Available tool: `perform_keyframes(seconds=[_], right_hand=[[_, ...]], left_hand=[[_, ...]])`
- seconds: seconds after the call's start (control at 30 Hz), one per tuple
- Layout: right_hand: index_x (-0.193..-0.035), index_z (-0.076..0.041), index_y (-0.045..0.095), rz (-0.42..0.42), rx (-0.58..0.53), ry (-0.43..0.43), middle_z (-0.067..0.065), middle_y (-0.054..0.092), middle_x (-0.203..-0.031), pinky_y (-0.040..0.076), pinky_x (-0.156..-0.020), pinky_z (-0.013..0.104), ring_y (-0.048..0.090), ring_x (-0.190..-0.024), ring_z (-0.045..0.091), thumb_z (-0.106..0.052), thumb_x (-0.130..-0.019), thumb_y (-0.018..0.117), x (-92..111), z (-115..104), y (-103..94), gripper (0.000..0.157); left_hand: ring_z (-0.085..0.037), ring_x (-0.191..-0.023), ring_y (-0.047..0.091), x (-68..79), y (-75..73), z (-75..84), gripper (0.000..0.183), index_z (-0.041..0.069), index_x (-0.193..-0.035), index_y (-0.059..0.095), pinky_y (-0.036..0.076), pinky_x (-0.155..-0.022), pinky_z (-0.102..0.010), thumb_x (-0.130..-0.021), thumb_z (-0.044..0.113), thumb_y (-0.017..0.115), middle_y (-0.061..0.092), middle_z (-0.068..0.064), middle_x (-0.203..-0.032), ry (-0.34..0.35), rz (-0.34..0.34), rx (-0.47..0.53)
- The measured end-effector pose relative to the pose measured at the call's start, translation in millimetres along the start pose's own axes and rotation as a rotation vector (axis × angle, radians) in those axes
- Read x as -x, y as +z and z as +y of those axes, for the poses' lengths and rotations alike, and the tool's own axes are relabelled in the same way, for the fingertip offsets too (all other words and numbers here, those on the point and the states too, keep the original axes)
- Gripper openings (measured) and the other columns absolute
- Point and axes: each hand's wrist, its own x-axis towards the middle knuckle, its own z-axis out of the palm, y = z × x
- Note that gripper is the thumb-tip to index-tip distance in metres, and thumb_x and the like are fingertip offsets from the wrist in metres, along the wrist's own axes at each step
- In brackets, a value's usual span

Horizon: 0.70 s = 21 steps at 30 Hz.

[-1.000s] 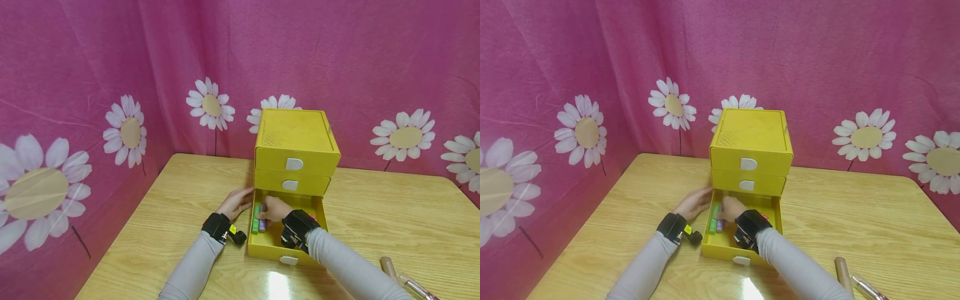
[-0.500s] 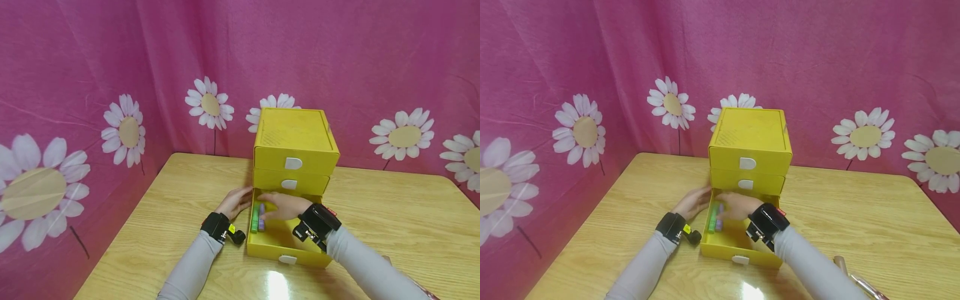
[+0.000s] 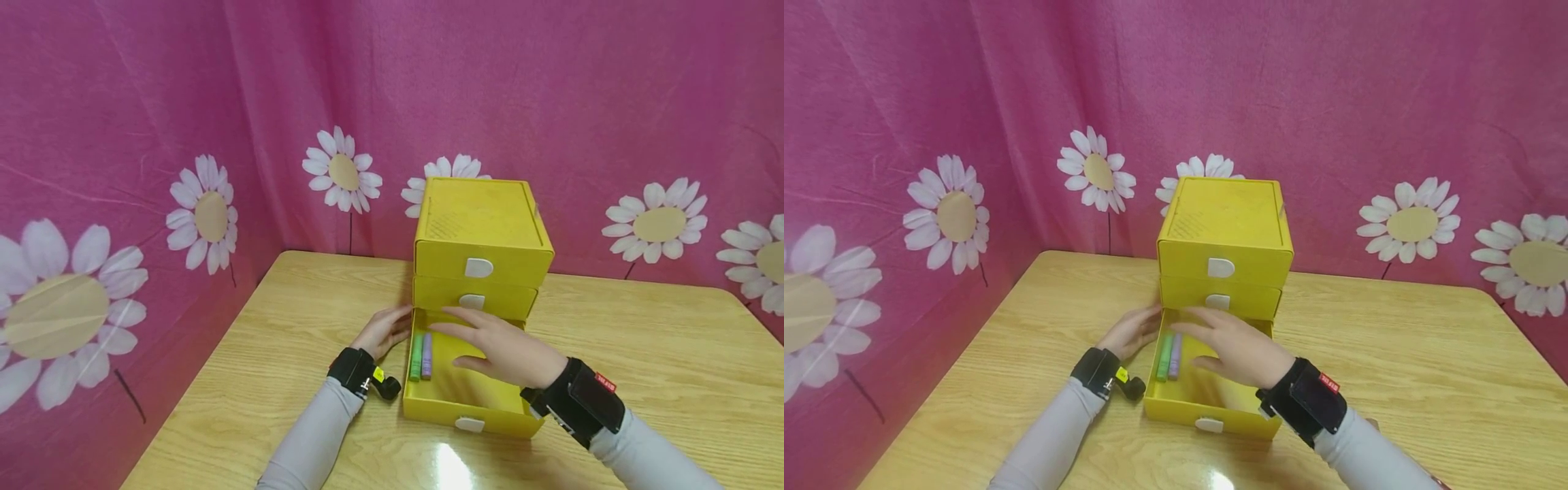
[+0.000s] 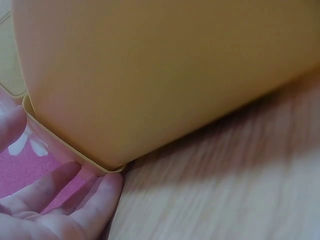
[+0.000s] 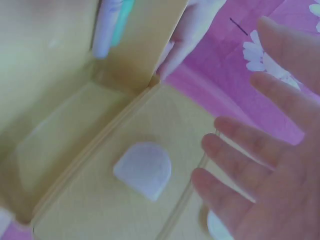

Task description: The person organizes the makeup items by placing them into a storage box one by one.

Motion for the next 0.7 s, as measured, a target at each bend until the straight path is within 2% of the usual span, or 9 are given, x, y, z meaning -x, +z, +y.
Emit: perform_keyframes(seconds=[0.13,0.33,0.4,0.47,0.57,0.67,0.7], right_hand=[[-0.130,-0.013,0.051,0.097,0.083,-0.013,0.016,0.042,-0.136,0.044,-0.092,0.044,0.045,-0.120,0.033,-0.021,-0.078,0.073,17.7,0.8,-4.3,0.057],[-0.130,-0.012,0.050,0.215,0.154,-0.002,0.020,0.046,-0.130,0.047,-0.085,0.047,0.050,-0.111,0.035,-0.017,-0.073,0.077,47.7,6.3,-14.6,0.062],[-0.130,-0.012,0.050,0.243,0.159,0.023,0.021,0.047,-0.129,0.047,-0.084,0.048,0.050,-0.110,0.036,-0.030,-0.082,0.068,58.4,8.4,-18.2,0.054],[-0.130,-0.012,0.050,0.270,0.166,0.047,0.021,0.047,-0.128,0.047,-0.083,0.050,0.050,-0.108,0.037,-0.042,-0.089,0.052,68.8,10.9,-20.7,0.051],[-0.129,-0.011,0.051,0.313,0.182,0.077,0.020,0.049,-0.124,0.047,-0.081,0.050,0.051,-0.106,0.036,-0.052,-0.091,0.027,83.2,14.9,-22.3,0.060],[-0.130,-0.011,0.050,0.332,0.198,0.118,0.019,0.050,-0.123,0.047,-0.080,0.050,0.052,-0.104,0.035,-0.054,-0.091,0.026,98.3,18.5,-20.6,0.063],[-0.131,-0.012,0.049,0.327,0.197,0.138,0.019,0.050,-0.123,0.048,-0.079,0.050,0.052,-0.104,0.035,-0.054,-0.091,0.032,104.1,19.7,-19.7,0.060]], left_hand=[[-0.024,-0.113,0.047,0.1,-0.1,-2.4,0.039,-0.006,-0.128,0.045,0.037,-0.100,-0.039,-0.095,0.014,0.047,0.045,-0.014,-0.129,-0.002,-0.001,0.013],[-0.029,-0.121,0.042,0.0,-0.4,-4.2,0.041,-0.006,-0.131,0.042,0.035,-0.102,-0.041,-0.096,0.015,0.045,0.038,-0.019,-0.137,0.007,-0.017,0.002],[-0.029,-0.120,0.042,-0.1,-0.4,-3.8,0.041,-0.006,-0.131,0.042,0.035,-0.102,-0.040,-0.096,0.015,0.045,0.038,-0.018,-0.136,0.006,-0.020,-0.002],[-0.028,-0.119,0.043,-0.2,-0.5,-3.4,0.041,-0.006,-0.131,0.042,0.035,-0.101,-0.040,-0.097,0.015,0.045,0.039,-0.018,-0.135,0.010,-0.024,-0.010],[-0.028,-0.118,0.044,0.0,-0.7,-2.5,0.041,-0.006,-0.131,0.042,0.035,-0.101,-0.041,-0.096,0.016,0.045,0.039,-0.018,-0.136,0.011,-0.021,-0.010],[-0.029,-0.119,0.043,0.6,-0.6,-2.0,0.042,-0.007,-0.131,0.042,0.035,-0.102,-0.041,-0.096,0.015,0.045,0.038,-0.019,-0.137,0.015,-0.021,-0.009],[-0.029,-0.119,0.043,0.6,-0.6,-2.0,0.042,-0.006,-0.131,0.042,0.035,-0.102,-0.041,-0.096,0.015,0.045,0.037,-0.019,-0.137,0.010,-0.021,-0.004]])
